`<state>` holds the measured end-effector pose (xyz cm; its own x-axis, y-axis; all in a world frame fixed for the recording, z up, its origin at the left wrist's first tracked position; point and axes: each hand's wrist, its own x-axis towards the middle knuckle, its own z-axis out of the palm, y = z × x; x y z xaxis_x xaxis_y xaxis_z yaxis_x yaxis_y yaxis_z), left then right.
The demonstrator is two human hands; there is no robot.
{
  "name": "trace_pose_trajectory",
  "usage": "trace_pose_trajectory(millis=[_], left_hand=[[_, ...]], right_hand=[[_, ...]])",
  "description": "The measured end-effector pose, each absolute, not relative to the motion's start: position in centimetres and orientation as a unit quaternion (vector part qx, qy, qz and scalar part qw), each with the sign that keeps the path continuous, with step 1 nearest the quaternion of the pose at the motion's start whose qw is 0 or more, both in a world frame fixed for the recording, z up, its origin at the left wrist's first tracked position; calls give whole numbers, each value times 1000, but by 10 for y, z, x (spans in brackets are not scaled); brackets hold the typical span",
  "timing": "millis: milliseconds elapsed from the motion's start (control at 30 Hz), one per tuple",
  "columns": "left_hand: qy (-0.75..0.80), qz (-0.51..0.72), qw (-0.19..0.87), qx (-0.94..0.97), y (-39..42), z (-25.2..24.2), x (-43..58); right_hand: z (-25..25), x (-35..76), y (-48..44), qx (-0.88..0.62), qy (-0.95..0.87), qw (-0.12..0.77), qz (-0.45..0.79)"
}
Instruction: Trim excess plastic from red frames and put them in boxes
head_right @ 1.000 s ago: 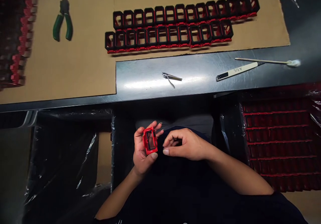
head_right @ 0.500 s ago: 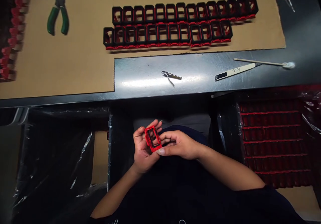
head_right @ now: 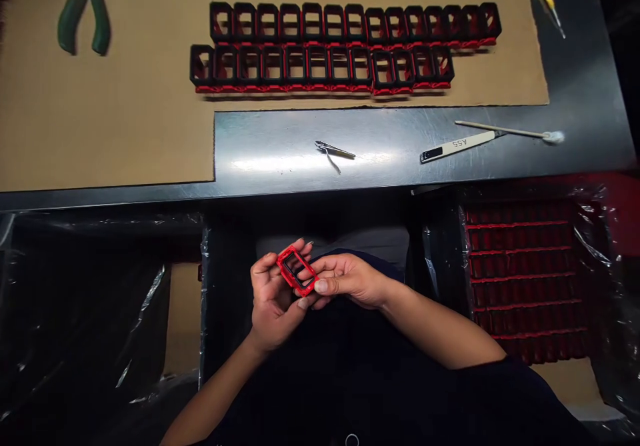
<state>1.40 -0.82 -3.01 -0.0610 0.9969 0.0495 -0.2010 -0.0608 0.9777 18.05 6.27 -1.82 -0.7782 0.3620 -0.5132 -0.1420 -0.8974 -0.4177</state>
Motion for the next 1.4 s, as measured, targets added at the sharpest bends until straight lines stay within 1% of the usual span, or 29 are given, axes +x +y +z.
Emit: trace_pose_trajectory(millis=[133, 333, 567, 667, 767, 833, 900, 967, 1033, 1100, 1133, 1167, 1267, 1400], left_hand=[[464, 566, 520, 440, -7, -29, 13], [477, 553, 518, 445, -7, -30, 12], [456, 561, 538, 433, -6, -28, 7], [509, 546, 530, 402, -3, -18, -7], [588, 448, 528, 419, 0, -1, -27], [605, 372, 537, 455, 2, 13, -41], [612, 311, 535, 492, 2, 25, -54], [606, 258, 530, 534, -3, 34, -71], [612, 229, 533, 538, -13, 33, -96], [692, 243, 516, 442, -26, 21, -131], [778, 256, 468, 333, -32, 11, -151], [826, 250, 422, 276, -38, -3, -171], [903, 200, 345, 159, -52, -51, -226], [941, 105, 315, 62, -67, -108, -265]], right_hand=[[-23, 181, 63, -281, -148, 125, 940], [-25, 182, 62, -284, -131, 126, 941], [-25, 182, 62, -299, -154, 119, 934], [-20, 185, 63, -344, -276, 128, 888], [-14, 186, 68, -367, -483, 132, 784], [-11, 182, 72, -342, -598, 127, 714], [-8, 174, 74, -302, -675, 121, 662], [-5, 163, 74, -268, -722, 110, 628], [-2, 152, 74, -251, -747, 97, 607], [-1, 145, 74, -255, -762, 93, 587], [-2, 145, 75, -263, -768, 92, 576], [-4, 146, 77, -274, -773, 90, 565], [-15, 157, 82, -327, -769, 77, 544], [-29, 176, 83, -422, -730, 60, 535]])
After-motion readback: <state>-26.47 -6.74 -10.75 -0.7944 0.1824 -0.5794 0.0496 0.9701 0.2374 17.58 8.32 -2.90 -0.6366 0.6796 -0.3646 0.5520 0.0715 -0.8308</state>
